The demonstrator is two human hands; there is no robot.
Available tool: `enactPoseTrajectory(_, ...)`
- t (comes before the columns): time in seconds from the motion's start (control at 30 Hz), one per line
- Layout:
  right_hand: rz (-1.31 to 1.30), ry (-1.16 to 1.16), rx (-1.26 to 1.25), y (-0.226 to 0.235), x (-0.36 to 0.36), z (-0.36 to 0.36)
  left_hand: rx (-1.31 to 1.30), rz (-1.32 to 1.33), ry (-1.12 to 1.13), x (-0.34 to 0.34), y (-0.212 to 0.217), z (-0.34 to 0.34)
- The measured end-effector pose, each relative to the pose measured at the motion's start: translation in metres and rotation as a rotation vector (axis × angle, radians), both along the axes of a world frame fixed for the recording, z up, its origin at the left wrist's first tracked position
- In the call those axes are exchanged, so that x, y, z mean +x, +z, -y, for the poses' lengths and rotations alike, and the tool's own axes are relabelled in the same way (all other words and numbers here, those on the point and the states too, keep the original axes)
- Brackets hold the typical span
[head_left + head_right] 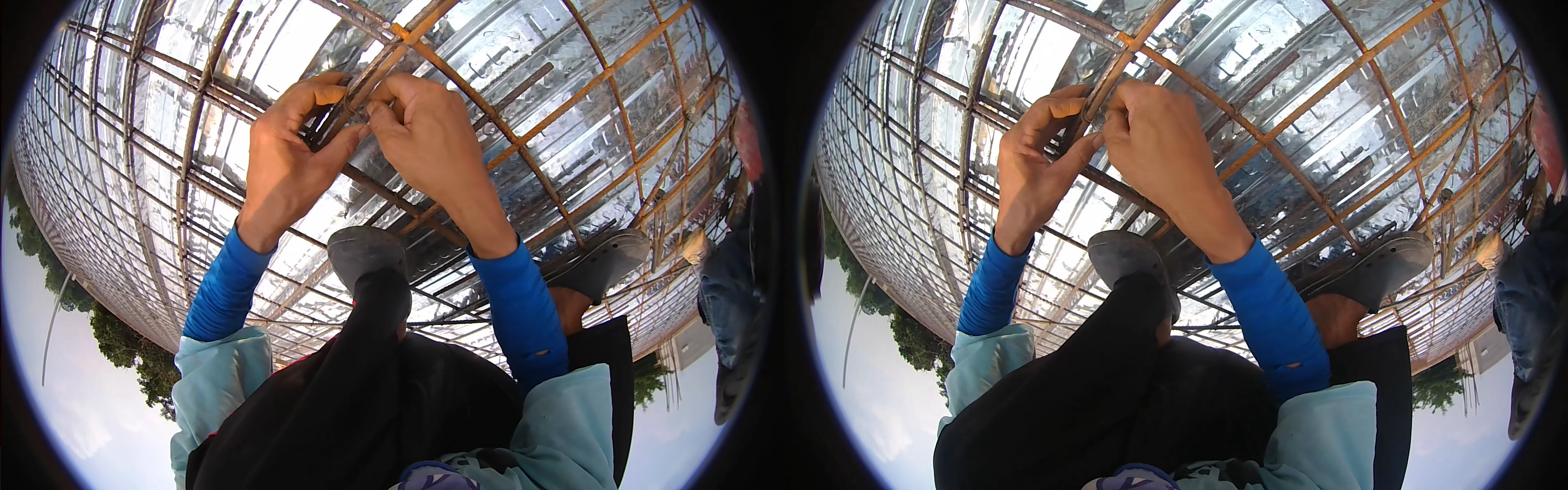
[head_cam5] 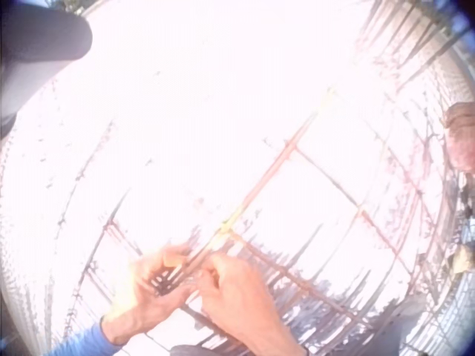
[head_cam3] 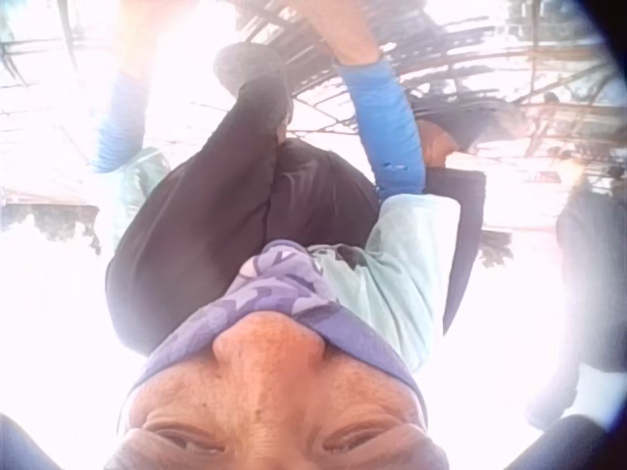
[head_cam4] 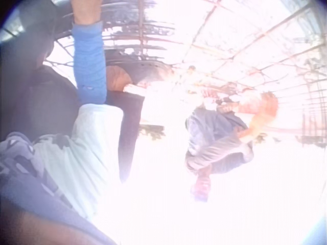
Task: The person works on a metal scaffolding structure, using pliers to twist and secure wire ties at multiple joints. They repeatedly reach for ties, position them around intersecting bars, and tighten them to stabilize the frame. The work is performed at height with both hands actively manipulating the fasteners.
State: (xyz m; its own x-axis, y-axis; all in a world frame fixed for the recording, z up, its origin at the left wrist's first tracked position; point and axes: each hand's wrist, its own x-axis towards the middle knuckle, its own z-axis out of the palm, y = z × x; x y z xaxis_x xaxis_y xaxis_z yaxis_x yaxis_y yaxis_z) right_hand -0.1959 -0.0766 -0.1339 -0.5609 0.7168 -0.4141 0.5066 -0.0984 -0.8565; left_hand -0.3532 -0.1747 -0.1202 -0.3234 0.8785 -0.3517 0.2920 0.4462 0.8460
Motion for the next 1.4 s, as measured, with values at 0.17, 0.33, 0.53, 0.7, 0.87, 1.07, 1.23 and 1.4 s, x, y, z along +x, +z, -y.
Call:
enactPoseTrajectory(0.17,0.047,0.060,0.126,-0.006,-0.002,-0.004,-0.006,-0.154,0.026,0.009,0.008,-0.005)
enactPoseTrajectory(0.33,0.031,0.059,-0.028,-0.002,0.001,-0.007,0.130,-0.407,-0.136,0.007,0.008,-0.002)
enactPoseTrajectory(0.53,0.038,0.095,-0.072,-0.004,-0.001,-0.015,0.169,-0.344,-0.153,0.002,0.009,-0.003)
enactPoseTrajectory(0.7,0.075,0.085,-0.042,-0.011,-0.007,-0.010,0.065,-0.001,0.037,-0.006,0.001,-0.004)
enactPoseTrajectory(0.87,0.080,0.055,0.076,-0.021,-0.014,-0.001,-0.160,0.088,0.185,-0.003,0.005,-0.012)
enactPoseTrajectory(1.07,0.122,0.171,0.215,-0.023,-0.013,-0.003,-0.250,0.026,0.200,0.002,0.008,-0.017)
enactPoseTrajectory(1.23,0.038,0.173,0.146,-0.012,-0.003,-0.001,-0.194,0.025,0.198,0.005,0.006,-0.012)
enactPoseTrajectory(1.4,-0.021,0.169,-0.152,-0.003,-0.001,-0.012,0.008,-0.001,0.173,0.007,-0.007,-0.001)
